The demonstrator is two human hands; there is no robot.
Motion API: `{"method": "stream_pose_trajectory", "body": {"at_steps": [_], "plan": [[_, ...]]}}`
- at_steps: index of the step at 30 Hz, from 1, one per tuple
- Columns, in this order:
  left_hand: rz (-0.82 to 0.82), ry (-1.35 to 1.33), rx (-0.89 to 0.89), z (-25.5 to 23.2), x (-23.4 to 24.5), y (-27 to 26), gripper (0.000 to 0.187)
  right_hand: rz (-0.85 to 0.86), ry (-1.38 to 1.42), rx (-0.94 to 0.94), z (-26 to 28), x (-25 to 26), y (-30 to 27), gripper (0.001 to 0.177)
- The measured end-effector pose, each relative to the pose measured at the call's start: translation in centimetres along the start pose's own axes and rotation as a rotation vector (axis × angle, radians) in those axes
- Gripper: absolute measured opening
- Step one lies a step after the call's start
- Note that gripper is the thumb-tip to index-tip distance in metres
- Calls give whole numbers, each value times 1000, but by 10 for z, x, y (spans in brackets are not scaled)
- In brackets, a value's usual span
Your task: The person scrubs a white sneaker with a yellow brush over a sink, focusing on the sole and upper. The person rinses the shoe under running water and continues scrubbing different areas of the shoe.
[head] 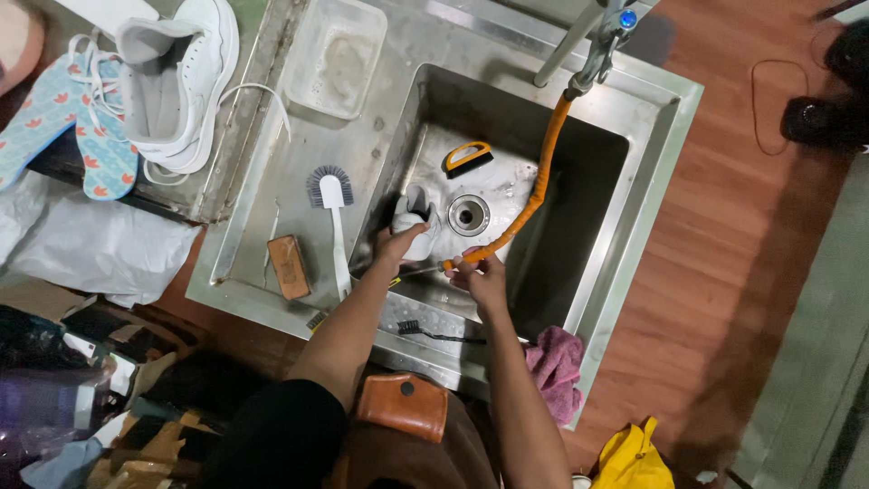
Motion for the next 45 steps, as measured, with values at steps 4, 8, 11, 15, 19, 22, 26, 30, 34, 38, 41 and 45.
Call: {"method": "stream_pose_trajectory", "body": {"at_steps": [4,8,11,15,19,22,26,30,34,38,41,45], "plan": [[-10,-20,4,15,-1,15,112,-14,22,-9,6,-14,-11,29],[-4,79,7,23,3,24,115,-30,80,0,9,-23,-14,25],[-10,82,4,13,3,13,115,-39,105,13,13,-28,-13,25],[-2,14,15,8,6,8,122,-54,128,25,14,-32,-12,26],[-1,-29,37,5,6,9,129,-74,148,39,12,-31,-7,25],[6,-52,35,2,7,4,130,-88,155,47,7,-30,-3,24],[-4,-55,37,1,9,6,126,-93,175,60,5,-32,3,27],[33,-85,38,-7,12,-1,126,-102,186,63,3,-35,7,26],[28,-71,40,-11,13,-5,124,-113,183,64,5,-36,7,26],[34,-53,51,-12,16,-6,128,-133,196,59,9,-37,7,25],[33,-64,48,-5,14,1,130,-137,201,57,4,-38,15,26],[57,-39,-7,-9,12,-6,129,-152,195,49,1,-38,18,26]]}}
Point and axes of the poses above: each hand's wrist, its own y-axis towards the middle knuckle, its own x-axis out of the back of the hand, z = x × y, the point moved 2 cm from there along y, towards the middle knuckle, and after that the axes turned 10 degrees about -x, right-handed, at the moved point
